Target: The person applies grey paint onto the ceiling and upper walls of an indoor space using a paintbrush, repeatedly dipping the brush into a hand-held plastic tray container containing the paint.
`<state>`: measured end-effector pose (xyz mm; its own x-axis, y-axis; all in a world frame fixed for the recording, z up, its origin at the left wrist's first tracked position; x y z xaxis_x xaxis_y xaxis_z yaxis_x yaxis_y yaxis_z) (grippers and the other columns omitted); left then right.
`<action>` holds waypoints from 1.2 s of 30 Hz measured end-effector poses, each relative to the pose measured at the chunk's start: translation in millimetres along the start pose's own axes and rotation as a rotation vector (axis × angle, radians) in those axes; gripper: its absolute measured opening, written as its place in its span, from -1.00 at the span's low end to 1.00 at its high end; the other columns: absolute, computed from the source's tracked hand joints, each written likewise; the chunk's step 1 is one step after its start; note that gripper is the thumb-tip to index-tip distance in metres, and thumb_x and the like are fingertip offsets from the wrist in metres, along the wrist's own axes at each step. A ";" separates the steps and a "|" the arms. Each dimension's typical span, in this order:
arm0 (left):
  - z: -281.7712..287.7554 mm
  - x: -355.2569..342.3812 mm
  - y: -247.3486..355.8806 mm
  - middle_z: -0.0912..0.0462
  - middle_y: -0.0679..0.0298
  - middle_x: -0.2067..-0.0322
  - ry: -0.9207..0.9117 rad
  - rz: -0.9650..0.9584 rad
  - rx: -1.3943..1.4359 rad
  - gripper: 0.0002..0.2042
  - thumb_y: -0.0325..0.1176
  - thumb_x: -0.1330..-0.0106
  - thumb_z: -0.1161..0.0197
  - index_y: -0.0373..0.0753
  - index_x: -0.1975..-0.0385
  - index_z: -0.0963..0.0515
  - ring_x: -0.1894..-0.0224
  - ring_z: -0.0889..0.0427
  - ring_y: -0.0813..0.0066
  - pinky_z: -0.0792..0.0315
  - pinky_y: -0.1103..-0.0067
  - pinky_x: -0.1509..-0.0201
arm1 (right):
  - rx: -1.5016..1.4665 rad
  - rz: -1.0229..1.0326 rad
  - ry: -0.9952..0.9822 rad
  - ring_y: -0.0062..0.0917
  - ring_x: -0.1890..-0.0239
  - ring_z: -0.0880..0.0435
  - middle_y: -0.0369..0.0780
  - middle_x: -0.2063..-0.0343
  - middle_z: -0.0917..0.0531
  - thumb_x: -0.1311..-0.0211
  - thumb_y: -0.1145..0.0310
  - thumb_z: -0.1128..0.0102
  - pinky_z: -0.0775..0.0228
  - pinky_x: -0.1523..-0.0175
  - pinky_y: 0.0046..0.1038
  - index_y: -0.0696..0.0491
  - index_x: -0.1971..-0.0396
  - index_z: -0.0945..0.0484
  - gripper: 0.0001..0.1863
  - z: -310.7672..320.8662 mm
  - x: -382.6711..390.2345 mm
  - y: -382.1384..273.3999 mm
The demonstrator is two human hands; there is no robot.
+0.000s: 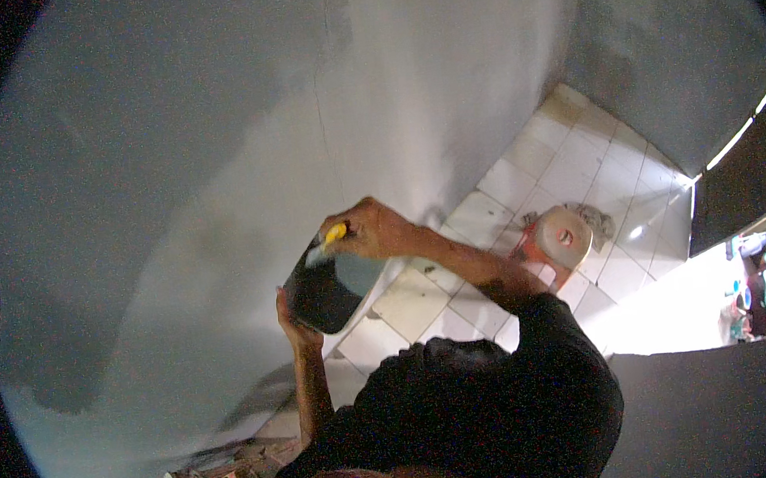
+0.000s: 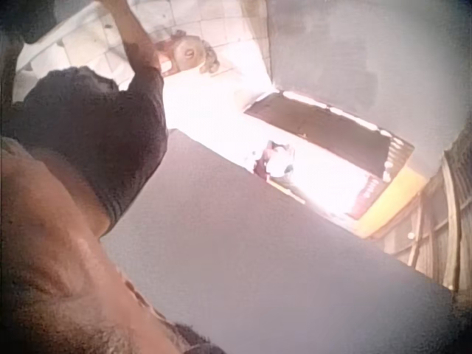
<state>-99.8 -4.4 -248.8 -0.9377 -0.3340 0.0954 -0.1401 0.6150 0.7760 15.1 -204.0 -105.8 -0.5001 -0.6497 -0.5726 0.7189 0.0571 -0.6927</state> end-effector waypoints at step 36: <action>11.7 14.2 -19.2 -0.44 -0.04 -0.16 0.294 -0.177 0.036 -0.34 0.14 -0.42 0.13 -0.39 -0.20 -0.36 -0.19 -0.43 0.03 -0.31 0.20 -0.27 | -0.185 0.064 1.461 -0.60 0.33 -0.61 -0.24 0.36 -0.70 -0.15 0.62 -0.26 -0.49 0.16 -0.57 0.24 0.32 -0.65 -0.90 270.6 -32.6 256.7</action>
<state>-114.2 -12.6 -269.7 -0.7668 -0.6263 0.1407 -0.3089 0.5522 0.7744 346.6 -373.3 -146.2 -0.5836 0.6755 -0.4506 0.7438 0.2221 -0.6304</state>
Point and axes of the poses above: each hand's wrist, its own x-axis away from the middle knuckle, its own z-axis out of the back of the hand, y = z × x, the point moved 5 cm from there along -x, towards the middle knuckle
